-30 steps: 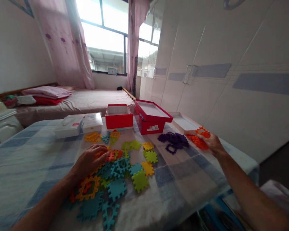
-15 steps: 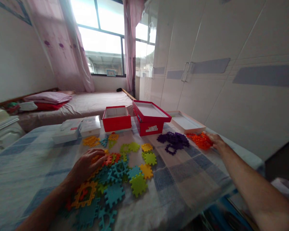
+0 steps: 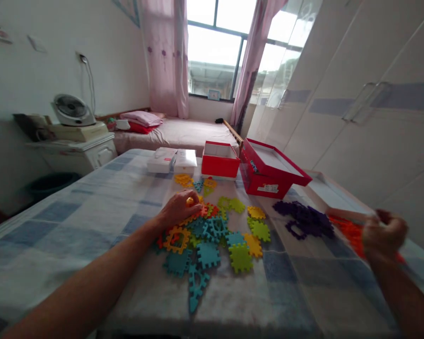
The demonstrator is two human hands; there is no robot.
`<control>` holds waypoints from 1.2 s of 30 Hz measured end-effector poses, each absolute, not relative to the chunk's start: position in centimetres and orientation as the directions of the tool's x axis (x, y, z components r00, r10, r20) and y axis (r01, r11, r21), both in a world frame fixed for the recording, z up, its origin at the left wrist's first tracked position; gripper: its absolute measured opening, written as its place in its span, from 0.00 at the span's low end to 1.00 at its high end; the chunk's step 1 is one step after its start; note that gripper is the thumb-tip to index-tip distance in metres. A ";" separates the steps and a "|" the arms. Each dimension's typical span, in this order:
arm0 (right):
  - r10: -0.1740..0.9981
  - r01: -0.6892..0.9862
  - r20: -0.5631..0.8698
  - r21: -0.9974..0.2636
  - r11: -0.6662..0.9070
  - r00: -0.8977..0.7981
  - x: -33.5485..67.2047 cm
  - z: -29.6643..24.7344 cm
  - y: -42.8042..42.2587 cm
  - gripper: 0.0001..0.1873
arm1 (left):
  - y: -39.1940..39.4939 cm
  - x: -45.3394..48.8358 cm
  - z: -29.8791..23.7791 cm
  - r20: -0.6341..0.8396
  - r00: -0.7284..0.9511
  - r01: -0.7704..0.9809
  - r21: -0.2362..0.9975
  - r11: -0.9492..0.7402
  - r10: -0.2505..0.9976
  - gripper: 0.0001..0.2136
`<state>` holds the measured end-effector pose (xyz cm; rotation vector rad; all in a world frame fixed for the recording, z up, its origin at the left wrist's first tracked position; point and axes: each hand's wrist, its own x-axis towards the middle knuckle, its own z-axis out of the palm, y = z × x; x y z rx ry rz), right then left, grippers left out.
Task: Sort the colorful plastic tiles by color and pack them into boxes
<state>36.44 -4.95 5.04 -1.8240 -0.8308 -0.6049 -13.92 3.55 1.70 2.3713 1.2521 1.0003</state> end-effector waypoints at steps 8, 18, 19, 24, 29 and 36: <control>0.908 0.742 0.389 -0.560 0.369 -0.158 15.1 4.9 -2.2 0.12 | 3.6 -14.0 2.0 0.401 0.286 0.648 0.588 -0.484 0.870 0.11; 0.916 0.832 0.213 -0.386 0.399 -0.340 5.7 3.2 0.7 0.14 | 4.1 -14.0 1.6 0.470 0.196 0.652 0.593 -0.473 0.860 0.10; 0.925 0.823 0.203 -0.423 0.380 -0.322 5.8 3.2 0.8 0.14 | 4.2 -14.0 1.6 0.471 0.189 0.646 0.602 -0.470 0.862 0.10; 0.943 0.741 0.253 -0.586 0.328 -0.217 6.6 3.0 0.9 0.13 | 4.4 -14.0 1.3 0.466 0.169 0.646 0.613 -0.455 0.868 0.10; 0.935 0.732 0.321 -0.600 0.323 -0.149 7.6 2.8 1.1 0.10 | 4.4 -14.1 1.5 0.457 0.137 0.613 0.658 -0.438 0.879 0.10; 0.844 0.833 0.536 -0.451 0.320 -0.034 9.6 4.0 1.5 0.15 | 5.1 -15.0 1.8 0.376 -0.055 0.445 0.839 -0.314 0.925 0.12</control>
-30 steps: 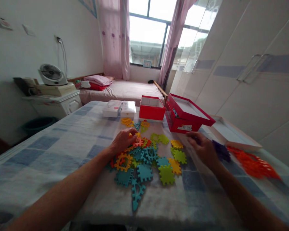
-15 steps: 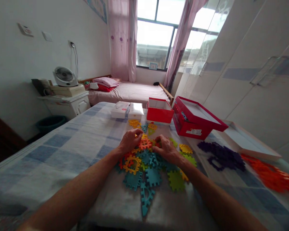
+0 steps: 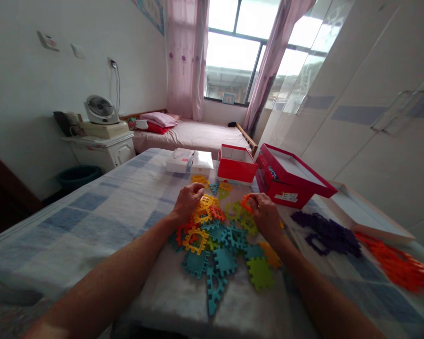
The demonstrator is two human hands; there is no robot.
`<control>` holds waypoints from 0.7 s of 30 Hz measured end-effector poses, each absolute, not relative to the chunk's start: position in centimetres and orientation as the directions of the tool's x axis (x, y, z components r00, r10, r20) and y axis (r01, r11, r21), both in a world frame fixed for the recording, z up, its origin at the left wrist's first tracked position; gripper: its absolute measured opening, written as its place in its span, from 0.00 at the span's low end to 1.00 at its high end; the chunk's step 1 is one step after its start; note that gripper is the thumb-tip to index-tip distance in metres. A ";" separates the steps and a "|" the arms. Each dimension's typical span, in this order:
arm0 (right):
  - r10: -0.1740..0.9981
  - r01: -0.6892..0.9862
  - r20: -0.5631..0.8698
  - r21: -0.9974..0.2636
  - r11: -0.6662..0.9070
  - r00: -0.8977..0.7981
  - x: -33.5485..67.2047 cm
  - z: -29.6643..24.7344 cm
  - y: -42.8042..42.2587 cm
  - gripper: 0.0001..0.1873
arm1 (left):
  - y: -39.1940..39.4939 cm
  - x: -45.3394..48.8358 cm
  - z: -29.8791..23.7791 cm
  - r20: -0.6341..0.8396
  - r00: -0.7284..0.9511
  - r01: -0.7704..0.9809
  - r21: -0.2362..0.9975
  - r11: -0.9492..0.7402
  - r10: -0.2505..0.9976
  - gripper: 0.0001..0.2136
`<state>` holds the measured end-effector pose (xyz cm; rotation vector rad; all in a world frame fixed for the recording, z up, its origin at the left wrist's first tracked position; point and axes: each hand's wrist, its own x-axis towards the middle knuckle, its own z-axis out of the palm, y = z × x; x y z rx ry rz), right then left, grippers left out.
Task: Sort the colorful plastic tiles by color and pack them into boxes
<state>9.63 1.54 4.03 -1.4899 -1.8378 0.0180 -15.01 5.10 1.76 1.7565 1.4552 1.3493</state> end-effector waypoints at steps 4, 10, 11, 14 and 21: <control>0.931 0.660 0.363 -0.710 0.246 0.043 9.0 6.0 1.1 0.16 | 5.9 -15.6 1.3 0.319 -0.120 0.349 0.900 -0.261 0.940 0.14; 0.872 0.665 0.229 -0.572 0.480 -0.432 4.6 5.7 0.2 0.07 | 6.3 -15.6 0.8 0.276 -0.124 0.273 0.933 -0.235 0.953 0.13; 0.859 0.684 0.227 -0.527 0.504 -0.459 4.1 5.4 0.3 0.06 | 6.3 -15.6 0.7 0.275 -0.121 0.266 0.935 -0.236 0.954 0.13; 0.869 0.740 0.195 -0.460 0.491 -0.455 3.4 4.5 0.6 0.04 | 6.4 -15.5 0.6 0.280 -0.112 0.254 0.936 -0.245 0.953 0.13; 0.861 0.691 0.309 -0.513 0.509 -0.405 4.5 3.4 1.6 0.06 | 6.4 -15.4 0.6 0.288 -0.102 0.229 0.938 -0.260 0.952 0.10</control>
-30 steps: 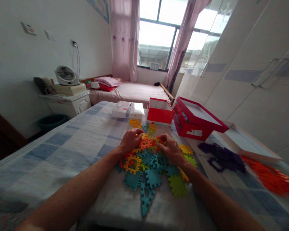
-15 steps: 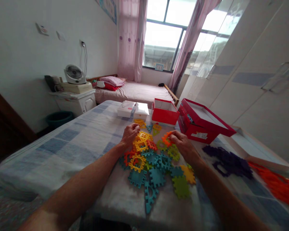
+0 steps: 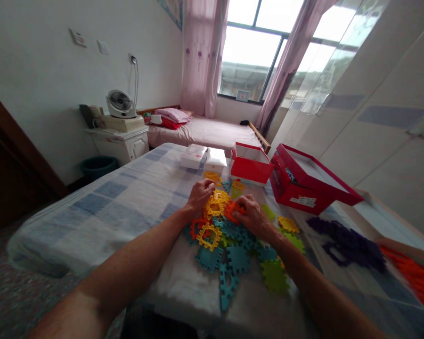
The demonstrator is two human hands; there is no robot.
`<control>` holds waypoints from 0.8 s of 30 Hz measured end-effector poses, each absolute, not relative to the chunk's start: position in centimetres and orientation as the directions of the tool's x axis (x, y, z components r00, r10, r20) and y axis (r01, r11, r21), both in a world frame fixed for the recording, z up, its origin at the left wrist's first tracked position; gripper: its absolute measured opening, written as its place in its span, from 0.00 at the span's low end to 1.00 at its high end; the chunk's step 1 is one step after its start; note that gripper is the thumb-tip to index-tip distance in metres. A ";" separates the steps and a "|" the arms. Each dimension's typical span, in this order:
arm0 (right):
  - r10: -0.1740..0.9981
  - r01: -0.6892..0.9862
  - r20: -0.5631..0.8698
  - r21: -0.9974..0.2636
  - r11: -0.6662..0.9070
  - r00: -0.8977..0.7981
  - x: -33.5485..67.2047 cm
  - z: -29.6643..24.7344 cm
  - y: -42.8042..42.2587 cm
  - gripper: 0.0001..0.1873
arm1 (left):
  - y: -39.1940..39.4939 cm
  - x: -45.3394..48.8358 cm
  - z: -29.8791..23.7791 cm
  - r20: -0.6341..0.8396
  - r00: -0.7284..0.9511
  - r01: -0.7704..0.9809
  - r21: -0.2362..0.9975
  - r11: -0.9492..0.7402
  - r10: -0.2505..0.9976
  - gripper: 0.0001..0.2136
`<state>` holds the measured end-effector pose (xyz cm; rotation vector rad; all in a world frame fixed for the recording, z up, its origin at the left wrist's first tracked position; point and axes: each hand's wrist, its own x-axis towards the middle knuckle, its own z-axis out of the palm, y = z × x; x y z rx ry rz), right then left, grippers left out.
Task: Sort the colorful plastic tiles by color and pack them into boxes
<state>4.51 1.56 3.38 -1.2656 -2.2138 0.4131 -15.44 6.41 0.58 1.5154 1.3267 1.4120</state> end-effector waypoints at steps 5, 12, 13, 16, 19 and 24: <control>0.914 0.566 0.274 -0.719 0.402 -0.301 5.1 4.2 1.2 0.18 | 6.2 -15.4 1.0 0.258 -0.139 0.179 0.956 -0.232 0.956 0.10; 0.786 0.481 0.087 -0.749 0.456 -0.612 1.6 8.4 -1.9 0.12 | 6.3 -15.8 1.4 0.202 -0.217 0.085 0.979 -0.188 0.955 0.10; 0.748 0.506 0.054 -0.705 0.497 -0.661 0.7 8.5 -2.2 0.09 | 6.4 -15.9 1.4 0.197 -0.225 0.078 0.980 -0.184 0.954 0.10; 0.671 0.551 0.024 -0.549 0.628 -0.741 -2.0 8.0 -2.5 0.04 | 6.6 -15.9 1.4 0.188 -0.236 0.064 0.982 -0.178 0.953 0.09; 0.651 0.584 0.061 -0.384 0.715 -0.757 -3.6 7.4 -2.2 0.03 | 6.9 -15.9 1.3 0.181 -0.237 0.064 0.983 -0.171 0.954 0.08; 0.623 0.599 -0.017 -0.294 0.745 -0.782 -4.4 7.3 -1.3 0.04 | 7.3 -15.9 1.0 0.189 -0.237 0.111 0.980 -0.166 0.953 0.09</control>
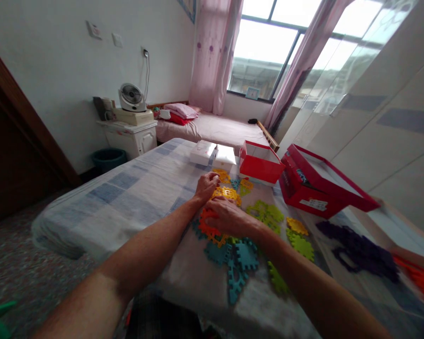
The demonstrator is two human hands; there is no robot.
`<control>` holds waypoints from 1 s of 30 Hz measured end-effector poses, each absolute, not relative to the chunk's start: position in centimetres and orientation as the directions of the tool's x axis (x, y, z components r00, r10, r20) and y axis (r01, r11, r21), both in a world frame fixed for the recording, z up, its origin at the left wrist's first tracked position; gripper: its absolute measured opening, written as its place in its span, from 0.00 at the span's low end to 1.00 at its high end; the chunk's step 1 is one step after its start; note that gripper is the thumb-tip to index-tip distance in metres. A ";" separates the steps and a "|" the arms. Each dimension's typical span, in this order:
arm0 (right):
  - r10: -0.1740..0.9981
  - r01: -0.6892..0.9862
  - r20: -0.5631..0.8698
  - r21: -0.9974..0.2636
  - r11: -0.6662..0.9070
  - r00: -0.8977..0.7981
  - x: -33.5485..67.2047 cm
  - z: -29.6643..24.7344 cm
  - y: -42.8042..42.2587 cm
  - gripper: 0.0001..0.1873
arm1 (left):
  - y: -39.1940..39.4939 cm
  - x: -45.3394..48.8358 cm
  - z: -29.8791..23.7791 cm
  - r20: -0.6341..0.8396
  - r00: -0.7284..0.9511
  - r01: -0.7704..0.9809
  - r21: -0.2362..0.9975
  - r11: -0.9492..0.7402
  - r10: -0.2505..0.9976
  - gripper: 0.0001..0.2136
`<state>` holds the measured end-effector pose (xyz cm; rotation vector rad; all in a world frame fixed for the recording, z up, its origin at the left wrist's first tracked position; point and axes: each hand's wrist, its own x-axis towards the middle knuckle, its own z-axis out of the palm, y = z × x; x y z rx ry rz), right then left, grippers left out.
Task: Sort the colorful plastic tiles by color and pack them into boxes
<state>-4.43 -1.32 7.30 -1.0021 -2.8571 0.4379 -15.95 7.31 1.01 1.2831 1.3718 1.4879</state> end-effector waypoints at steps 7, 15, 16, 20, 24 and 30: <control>0.770 0.608 0.154 -0.526 0.594 -0.619 -1.5 7.3 -0.3 0.06 | 6.8 -16.0 1.4 0.261 -0.203 0.329 0.926 -0.185 0.944 0.13; 0.966 0.348 0.149 -0.912 0.218 -0.212 5.5 6.2 -0.4 0.17 | 4.1 -16.2 4.5 0.327 -0.070 0.725 0.666 -0.177 0.942 0.10; 0.975 0.313 0.151 -0.929 0.197 -0.165 6.2 6.0 -0.6 0.18 | 3.4 -16.5 5.3 0.314 -0.036 0.761 0.624 -0.177 0.949 0.08; 0.985 0.160 0.170 -0.972 0.171 -0.021 8.2 5.5 -1.1 0.18 | 0.4 -17.5 7.8 0.108 0.215 0.905 0.351 -0.239 0.971 0.13; 0.971 0.077 0.225 -0.973 0.219 0.079 9.2 5.0 -0.8 0.17 | -1.8 -17.6 7.0 -0.065 0.348 0.926 0.183 -0.331 0.935 0.18; 0.947 0.085 0.307 -0.950 0.300 0.090 10.0 5.2 -0.5 0.18 | -2.9 -17.7 5.0 0.037 0.346 0.925 0.156 -0.347 0.938 0.15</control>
